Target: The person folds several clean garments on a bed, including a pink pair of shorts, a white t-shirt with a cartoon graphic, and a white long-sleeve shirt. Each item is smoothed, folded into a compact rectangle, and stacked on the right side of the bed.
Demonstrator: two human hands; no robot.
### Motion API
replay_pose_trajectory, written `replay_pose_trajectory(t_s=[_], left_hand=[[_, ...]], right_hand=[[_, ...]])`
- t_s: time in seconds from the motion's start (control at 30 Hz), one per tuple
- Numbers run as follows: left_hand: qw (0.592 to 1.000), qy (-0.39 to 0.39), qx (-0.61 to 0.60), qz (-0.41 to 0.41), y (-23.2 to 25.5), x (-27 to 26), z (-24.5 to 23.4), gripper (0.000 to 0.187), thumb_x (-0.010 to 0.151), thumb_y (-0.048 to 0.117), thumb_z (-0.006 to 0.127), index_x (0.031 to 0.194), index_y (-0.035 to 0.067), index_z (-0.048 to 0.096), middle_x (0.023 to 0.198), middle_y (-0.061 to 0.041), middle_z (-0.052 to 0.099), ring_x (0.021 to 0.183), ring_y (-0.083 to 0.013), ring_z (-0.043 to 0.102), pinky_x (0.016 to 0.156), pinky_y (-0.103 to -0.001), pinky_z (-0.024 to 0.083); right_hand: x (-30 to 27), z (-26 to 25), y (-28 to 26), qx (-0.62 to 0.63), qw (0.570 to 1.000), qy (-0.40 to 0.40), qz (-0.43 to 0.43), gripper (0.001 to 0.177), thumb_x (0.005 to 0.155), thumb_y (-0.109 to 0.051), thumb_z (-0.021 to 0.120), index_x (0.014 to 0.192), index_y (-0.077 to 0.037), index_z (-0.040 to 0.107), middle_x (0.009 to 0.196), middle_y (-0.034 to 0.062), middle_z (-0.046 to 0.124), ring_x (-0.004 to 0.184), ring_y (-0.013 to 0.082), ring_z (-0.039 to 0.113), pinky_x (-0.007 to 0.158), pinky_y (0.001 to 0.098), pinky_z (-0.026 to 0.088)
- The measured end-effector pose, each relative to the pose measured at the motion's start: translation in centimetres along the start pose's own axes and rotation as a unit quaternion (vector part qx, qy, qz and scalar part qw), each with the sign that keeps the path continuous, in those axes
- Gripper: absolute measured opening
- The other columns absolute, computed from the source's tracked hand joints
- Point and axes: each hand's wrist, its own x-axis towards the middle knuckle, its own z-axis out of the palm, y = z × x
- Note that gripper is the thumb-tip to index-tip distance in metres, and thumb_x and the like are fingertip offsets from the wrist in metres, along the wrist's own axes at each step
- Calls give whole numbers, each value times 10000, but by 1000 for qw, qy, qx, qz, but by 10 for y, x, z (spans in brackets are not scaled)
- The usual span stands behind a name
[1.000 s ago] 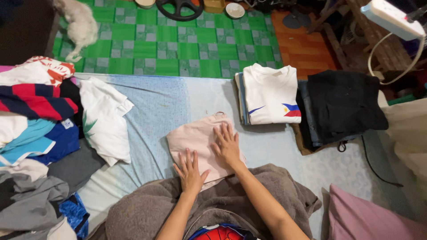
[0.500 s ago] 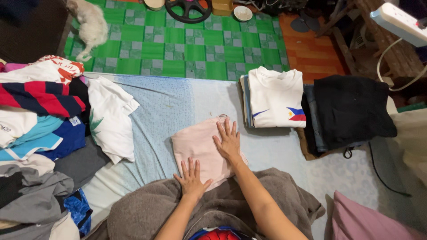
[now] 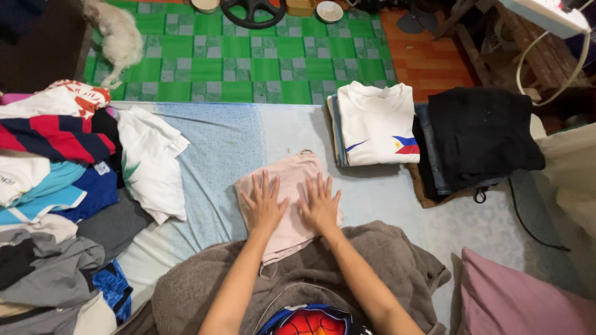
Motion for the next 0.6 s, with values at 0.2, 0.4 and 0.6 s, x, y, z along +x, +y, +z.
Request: replay_pose_trajectory(t_s=[0.2,0.4,0.6], left_hand=[[999,-25,26,0,-13,31,8,871,891,704,521,1605,247,319,1704,-116,139,1561,-392,78,1119,-803,63],[999,-9,39,-5,-15,39,29,891,876,726,512,1605,257,307,1704,-88,147,1558,-379,100,1135,-794,69],[997,-74,19,-13,-16,47,26,959,855,748,516,1613,231,240,1708,-93,98,1555,-366,66,1128,-776,16]], right_hand=[[-9,-3,-13,-3,1000,-20,4,786,922,-580,590,1592,-254,342,1707,107,154,1551,440,106,1094,780,198],[2,-5,-16,2,999,-45,26,785,919,-602,580,1583,-259,339,1699,108,129,1521,504,85,1066,753,244],[2,-3,-11,12,997,-59,41,786,905,-629,573,1582,-298,349,1708,64,130,1474,549,175,1054,707,297]])
